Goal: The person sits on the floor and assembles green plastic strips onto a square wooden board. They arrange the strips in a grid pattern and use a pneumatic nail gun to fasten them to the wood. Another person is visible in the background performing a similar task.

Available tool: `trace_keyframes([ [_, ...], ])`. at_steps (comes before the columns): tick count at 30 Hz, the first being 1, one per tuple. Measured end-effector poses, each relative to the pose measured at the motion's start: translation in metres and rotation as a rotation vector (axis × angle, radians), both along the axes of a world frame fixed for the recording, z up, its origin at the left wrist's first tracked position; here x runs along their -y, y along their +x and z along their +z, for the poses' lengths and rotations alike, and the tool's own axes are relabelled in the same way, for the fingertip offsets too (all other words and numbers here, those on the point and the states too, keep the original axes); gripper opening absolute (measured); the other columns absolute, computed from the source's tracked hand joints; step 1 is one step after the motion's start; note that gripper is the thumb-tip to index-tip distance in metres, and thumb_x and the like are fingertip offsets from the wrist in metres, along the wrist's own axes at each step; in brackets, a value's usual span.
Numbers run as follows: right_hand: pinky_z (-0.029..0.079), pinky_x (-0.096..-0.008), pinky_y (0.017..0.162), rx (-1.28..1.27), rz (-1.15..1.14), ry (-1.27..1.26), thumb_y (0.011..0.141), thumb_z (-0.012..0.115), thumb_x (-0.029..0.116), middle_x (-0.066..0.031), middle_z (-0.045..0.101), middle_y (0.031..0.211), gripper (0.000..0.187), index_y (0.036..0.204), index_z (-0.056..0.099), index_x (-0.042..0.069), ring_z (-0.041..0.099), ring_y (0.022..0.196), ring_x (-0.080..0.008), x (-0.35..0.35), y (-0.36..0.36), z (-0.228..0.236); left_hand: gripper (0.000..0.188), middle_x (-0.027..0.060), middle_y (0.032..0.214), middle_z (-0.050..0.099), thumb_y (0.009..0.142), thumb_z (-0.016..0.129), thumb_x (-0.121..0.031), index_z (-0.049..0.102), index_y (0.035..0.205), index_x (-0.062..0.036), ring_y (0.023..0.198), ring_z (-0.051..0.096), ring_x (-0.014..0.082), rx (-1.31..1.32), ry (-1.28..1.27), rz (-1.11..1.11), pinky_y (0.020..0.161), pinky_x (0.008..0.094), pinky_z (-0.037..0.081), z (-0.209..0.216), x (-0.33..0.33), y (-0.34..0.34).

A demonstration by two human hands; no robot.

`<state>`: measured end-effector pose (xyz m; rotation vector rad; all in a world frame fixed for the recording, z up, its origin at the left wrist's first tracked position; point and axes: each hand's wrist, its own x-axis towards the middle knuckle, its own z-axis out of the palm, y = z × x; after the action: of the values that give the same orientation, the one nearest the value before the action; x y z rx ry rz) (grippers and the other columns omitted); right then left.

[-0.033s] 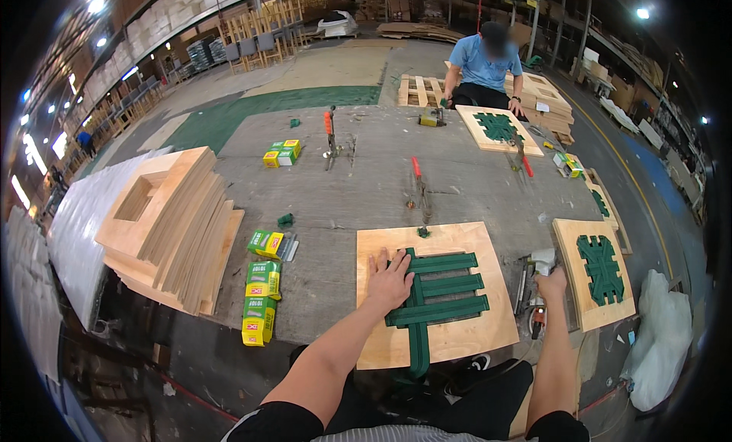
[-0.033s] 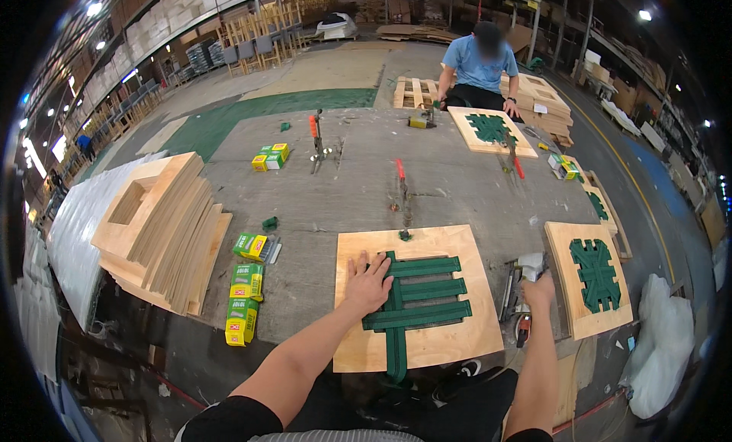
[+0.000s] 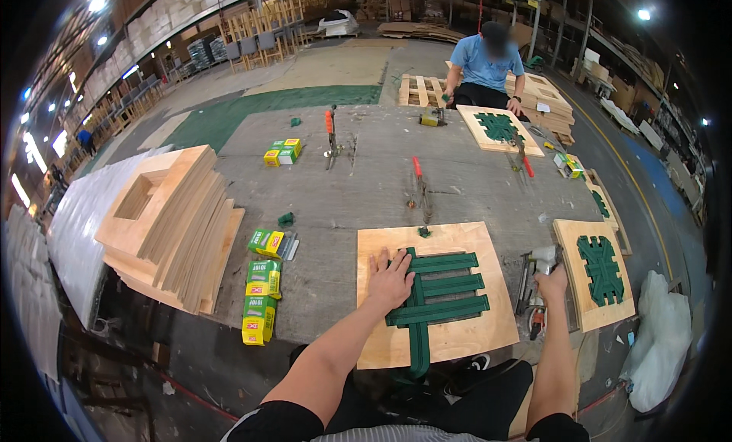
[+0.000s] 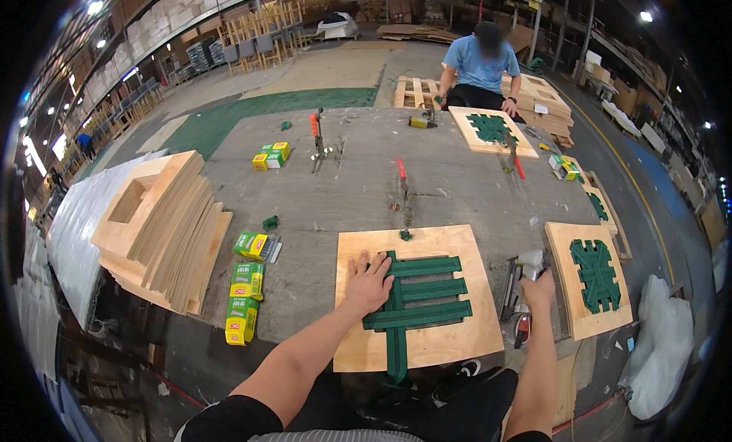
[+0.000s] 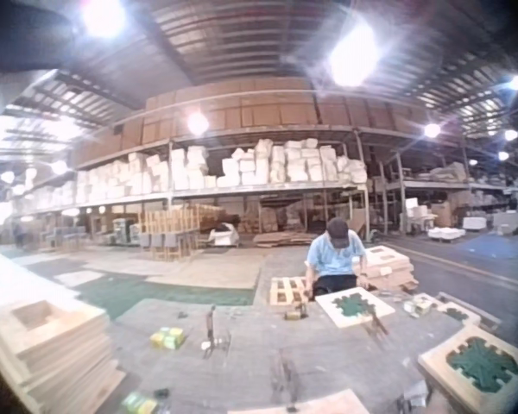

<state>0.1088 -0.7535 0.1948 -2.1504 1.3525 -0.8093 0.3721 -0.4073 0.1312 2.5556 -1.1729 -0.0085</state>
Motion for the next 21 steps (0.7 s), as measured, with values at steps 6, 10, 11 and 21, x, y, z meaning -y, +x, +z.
trace_keyframes([
  [6, 0.052, -0.0307, 0.048, 0.496, 0.312, 0.839, 0.087, 0.082, 0.028, -0.0070, 0.066, 0.084, 0.036, 0.104, 0.064, 0.002, 0.062, 0.056, -0.0146, -0.099, 0.087, 0.054, 0.057, 0.0014, 0.166, 0.035, 0.108, 0.039, -0.045, 0.040, 0.158, -0.0168, 0.155, 0.023, 0.0412, 0.020, 0.024, 0.067, 0.126, 0.0619, 0.010, -0.006, -0.023, 0.017],
  [10, 0.051, -0.0328, 0.047, 0.373, 0.460, 0.939, 0.090, 0.080, 0.029, -0.0063, 0.067, 0.087, 0.037, 0.112, 0.064, 0.004, 0.062, 0.056, -0.0151, -0.152, 0.151, 0.052, 0.058, 0.0012, 0.166, 0.035, 0.107, 0.040, -0.044, 0.041, 0.157, -0.0161, 0.155, 0.021, 0.0419, 0.025, -0.039, 0.051, 0.125, 0.0633, 0.008, -0.002, -0.012, 0.022],
  [11, 0.051, -0.0331, 0.047, 0.302, 0.509, 0.935, 0.090, 0.079, 0.027, -0.0059, 0.067, 0.090, 0.037, 0.115, 0.063, 0.005, 0.061, 0.056, -0.0150, -0.166, 0.166, 0.049, 0.058, 0.0011, 0.166, 0.035, 0.106, 0.041, -0.044, 0.041, 0.157, -0.0158, 0.155, 0.021, 0.0421, 0.016, -0.045, 0.046, 0.125, 0.0637, 0.007, -0.002, -0.012, 0.022],
  [21, 0.049, -0.0338, 0.046, 0.038, 0.592, 0.854, 0.092, 0.074, 0.018, -0.0066, 0.067, 0.091, 0.030, 0.114, 0.062, 0.002, 0.059, 0.056, -0.0153, -0.209, 0.248, 0.027, 0.058, -0.0002, 0.165, 0.036, 0.105, 0.043, -0.043, 0.041, 0.157, -0.0169, 0.156, 0.019, 0.0408, -0.038, -0.032, 0.056, 0.125, 0.0644, 0.007, 0.002, -0.014, 0.021],
])
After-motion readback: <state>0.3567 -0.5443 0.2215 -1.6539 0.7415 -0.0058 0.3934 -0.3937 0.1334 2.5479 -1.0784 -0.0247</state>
